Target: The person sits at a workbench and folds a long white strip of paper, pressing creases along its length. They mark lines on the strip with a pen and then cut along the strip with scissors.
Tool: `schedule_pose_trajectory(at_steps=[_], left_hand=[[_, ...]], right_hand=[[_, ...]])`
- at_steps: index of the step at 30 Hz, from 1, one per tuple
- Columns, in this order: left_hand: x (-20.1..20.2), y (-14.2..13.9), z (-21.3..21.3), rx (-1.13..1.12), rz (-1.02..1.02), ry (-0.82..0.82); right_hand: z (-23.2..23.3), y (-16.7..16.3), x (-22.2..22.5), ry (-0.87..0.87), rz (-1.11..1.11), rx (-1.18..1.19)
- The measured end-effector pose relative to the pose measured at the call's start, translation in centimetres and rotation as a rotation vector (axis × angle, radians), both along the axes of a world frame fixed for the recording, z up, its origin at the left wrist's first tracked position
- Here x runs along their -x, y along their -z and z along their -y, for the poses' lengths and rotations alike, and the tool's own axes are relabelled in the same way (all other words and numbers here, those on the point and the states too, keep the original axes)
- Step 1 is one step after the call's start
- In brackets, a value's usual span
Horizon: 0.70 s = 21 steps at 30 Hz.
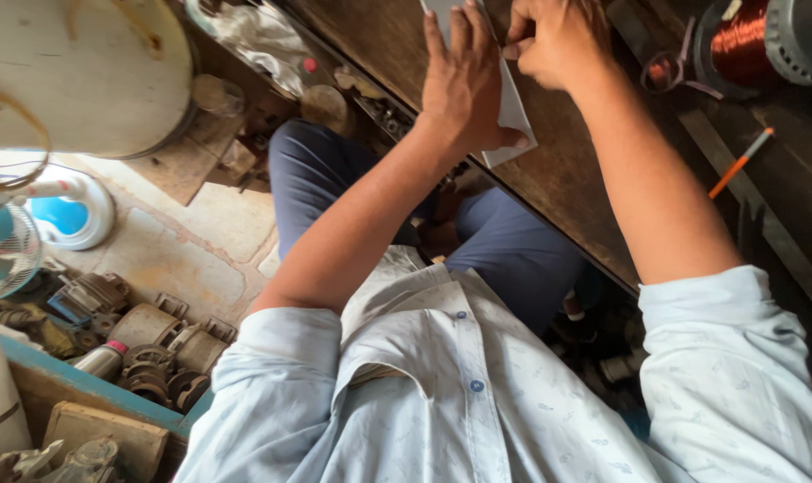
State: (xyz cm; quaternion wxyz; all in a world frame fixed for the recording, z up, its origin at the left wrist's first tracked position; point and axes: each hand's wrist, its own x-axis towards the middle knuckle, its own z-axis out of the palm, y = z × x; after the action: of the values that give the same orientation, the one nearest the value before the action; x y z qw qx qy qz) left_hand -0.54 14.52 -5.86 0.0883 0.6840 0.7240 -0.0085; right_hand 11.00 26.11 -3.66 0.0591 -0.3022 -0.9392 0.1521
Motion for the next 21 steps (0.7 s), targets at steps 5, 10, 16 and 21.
schedule_pose_trajectory(at_steps=[5,10,16,21], left_hand=[[0.2,-1.2,1.4,-0.086,-0.013,0.033],[-3.0,-2.0,8.3,-0.102,0.039,0.206],[-4.2,-2.3,10.5,-0.051,0.111,0.244],[-3.7,-2.6,10.7,-0.073,0.071,0.243]], right_hand=[[-0.6,-1.1,0.9,0.003,0.007,0.220],[4.0,-0.5,-4.8,-0.087,0.165,0.132],[7.0,-0.6,-7.0,0.078,0.161,0.195],[5.0,-0.5,-3.1,0.040,0.062,0.086]])
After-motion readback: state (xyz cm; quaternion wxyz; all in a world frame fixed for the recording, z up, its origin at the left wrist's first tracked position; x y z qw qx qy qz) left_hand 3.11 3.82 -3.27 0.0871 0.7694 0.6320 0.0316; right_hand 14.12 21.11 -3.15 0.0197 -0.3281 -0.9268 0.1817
